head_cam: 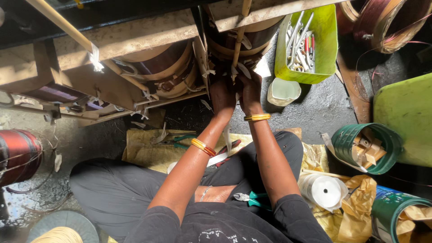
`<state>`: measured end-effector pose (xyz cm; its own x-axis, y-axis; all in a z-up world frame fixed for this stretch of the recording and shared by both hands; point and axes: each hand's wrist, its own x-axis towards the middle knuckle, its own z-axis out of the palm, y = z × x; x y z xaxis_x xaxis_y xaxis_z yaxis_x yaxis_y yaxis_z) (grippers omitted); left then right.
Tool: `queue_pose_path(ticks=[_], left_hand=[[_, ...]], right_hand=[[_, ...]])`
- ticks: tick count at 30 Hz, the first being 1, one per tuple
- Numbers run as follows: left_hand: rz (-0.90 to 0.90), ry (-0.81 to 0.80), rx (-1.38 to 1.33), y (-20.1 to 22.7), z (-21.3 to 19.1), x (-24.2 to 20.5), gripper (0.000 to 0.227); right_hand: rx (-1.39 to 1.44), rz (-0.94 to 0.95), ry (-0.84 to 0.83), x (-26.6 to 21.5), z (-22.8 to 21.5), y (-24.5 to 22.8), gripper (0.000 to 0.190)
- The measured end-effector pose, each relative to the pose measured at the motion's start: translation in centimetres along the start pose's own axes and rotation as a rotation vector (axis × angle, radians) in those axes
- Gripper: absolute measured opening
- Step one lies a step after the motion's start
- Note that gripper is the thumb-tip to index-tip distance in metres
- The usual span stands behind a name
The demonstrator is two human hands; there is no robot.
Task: The person sits on the floor and repeatedly ties white cable ties around copper wire coils mounted on a wooden rack. They use pliers to tighten and trim the ties, then move to the next coil.
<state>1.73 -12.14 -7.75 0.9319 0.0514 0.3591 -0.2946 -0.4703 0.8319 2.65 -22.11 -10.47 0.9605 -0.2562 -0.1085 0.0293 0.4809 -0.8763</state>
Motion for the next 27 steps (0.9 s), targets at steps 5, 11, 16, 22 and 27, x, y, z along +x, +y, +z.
queue_pose_path(ticks=[5,11,16,22,27], left_hand=[[-0.16,0.001,-0.169,-2.4,0.9,-1.5,0.02],[-0.596,-0.214,-1.801,-5.2,1.7,-2.8,0.007],[-0.9,-0.123,-1.455,-5.6,1.2,-2.2,0.017],[-0.758,-0.059,-1.378,-4.7,1.8,-2.3,0.019],[-0.759,-0.03,-1.407,-3.8,1.8,-2.7,0.018]], right_hand=[[-0.328,-0.183,-0.046,-2.0,-0.7,-2.1,0.034],[-0.492,-0.331,0.038,-6.0,-1.6,-3.7,0.014],[-0.689,-0.265,-0.017,-5.8,-1.0,-4.4,0.016],[-1.105,-0.565,-0.035,-5.9,0.4,-6.3,0.023],[-1.204,-0.997,-0.152,-7.1,-0.3,-6.5,0.029]])
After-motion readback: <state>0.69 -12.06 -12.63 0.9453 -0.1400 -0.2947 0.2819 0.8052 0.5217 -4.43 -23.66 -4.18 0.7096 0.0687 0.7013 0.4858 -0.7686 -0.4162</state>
